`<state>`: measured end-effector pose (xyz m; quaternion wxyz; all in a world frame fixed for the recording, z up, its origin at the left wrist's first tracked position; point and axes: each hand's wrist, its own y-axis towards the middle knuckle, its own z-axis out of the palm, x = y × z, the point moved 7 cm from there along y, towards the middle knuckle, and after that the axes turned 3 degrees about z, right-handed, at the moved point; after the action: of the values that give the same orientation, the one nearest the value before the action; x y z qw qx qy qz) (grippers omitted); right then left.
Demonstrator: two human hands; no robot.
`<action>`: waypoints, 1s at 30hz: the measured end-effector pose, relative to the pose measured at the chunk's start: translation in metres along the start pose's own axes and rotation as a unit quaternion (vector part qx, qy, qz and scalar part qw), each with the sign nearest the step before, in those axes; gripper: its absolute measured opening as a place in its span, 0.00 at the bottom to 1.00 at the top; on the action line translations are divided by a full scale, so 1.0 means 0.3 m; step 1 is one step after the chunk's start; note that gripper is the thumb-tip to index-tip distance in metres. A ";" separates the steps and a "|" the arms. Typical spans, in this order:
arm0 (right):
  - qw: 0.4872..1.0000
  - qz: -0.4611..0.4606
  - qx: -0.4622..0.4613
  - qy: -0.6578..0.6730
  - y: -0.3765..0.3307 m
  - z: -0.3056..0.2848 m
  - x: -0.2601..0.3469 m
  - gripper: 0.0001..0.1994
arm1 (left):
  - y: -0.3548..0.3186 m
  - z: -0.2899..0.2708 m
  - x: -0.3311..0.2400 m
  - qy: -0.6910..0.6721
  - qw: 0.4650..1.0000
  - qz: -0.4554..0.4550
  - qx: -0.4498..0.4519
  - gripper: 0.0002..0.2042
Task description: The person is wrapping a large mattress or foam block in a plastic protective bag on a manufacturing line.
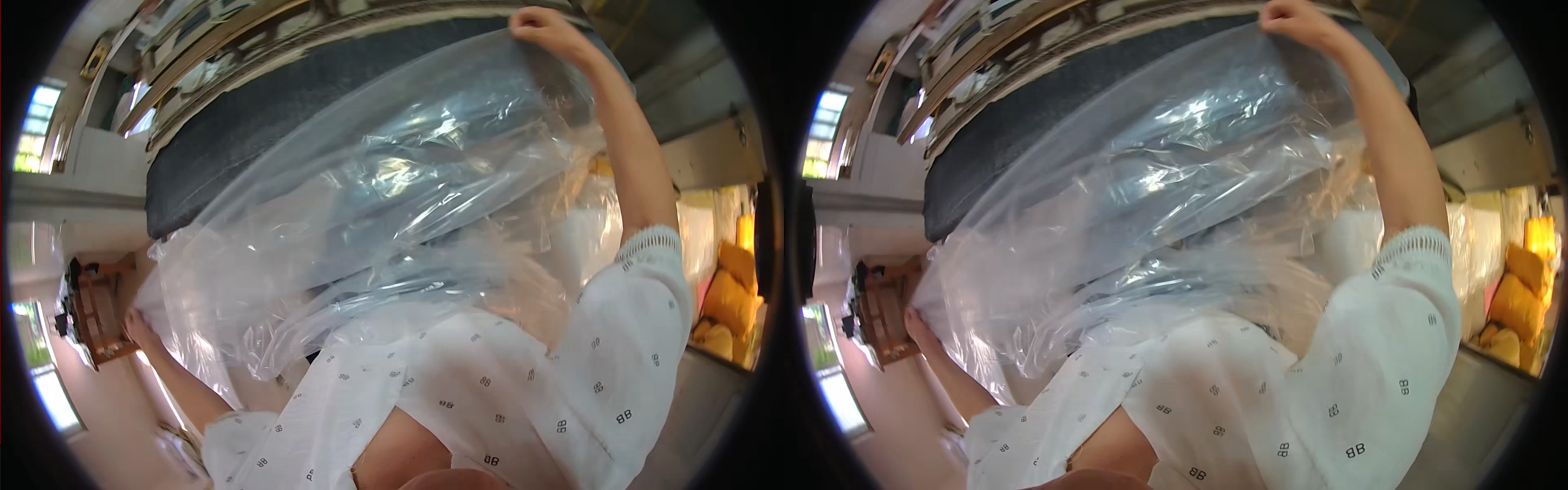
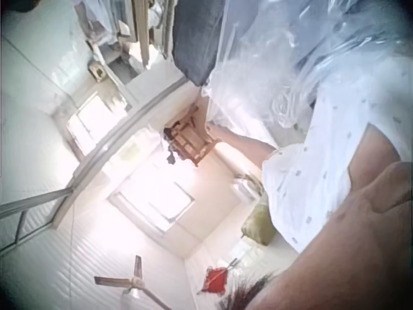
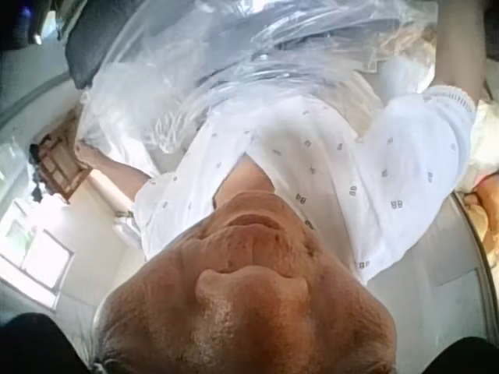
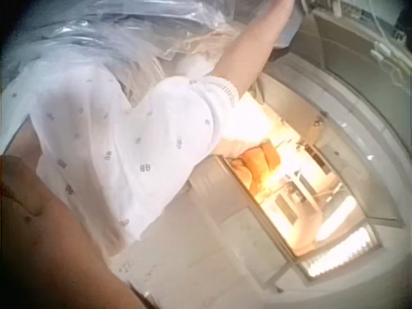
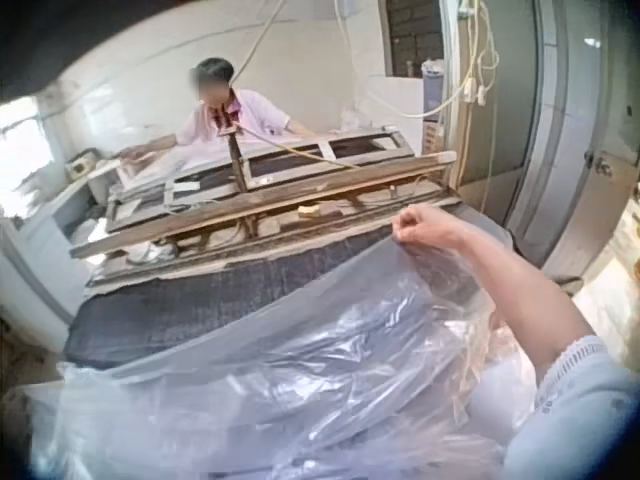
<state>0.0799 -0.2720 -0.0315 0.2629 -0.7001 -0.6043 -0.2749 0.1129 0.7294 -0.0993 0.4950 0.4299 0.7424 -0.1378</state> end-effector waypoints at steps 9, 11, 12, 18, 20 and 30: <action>0.865 0.060 -0.439 -0.235 0.101 -0.495 -0.449 0.17 | 0.215 0.799 -0.634 0.212 0.921 0.316 -0.083 0.17; 0.862 0.085 -0.471 -0.166 0.019 -0.490 -0.762 0.17 | 0.107 1.108 -0.575 0.118 0.964 0.229 -0.067 0.16; 0.858 0.062 -0.486 -0.154 0.027 -0.396 -0.789 0.15 | 0.049 1.115 -0.583 0.030 0.962 0.265 -0.064 0.15; 0.909 -0.001 -0.416 -0.020 0.139 -0.394 -0.744 0.11 | 0.104 1.115 -0.618 -0.050 0.978 0.200 -0.023 0.11; 0.908 0.017 -0.416 -0.041 0.162 -0.414 -0.770 0.12 | 0.102 1.166 -0.641 -0.054 0.980 0.189 -0.022 0.11; 0.912 0.060 -0.406 -0.005 0.232 -0.414 -0.779 0.14 | 0.120 1.184 -0.664 -0.011 0.977 0.199 -0.072 0.12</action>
<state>0.1127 -0.5321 -0.1101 -0.0311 -0.7824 -0.3991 -0.4770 0.3878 0.4268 -0.0889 0.5502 0.5308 0.6445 0.0127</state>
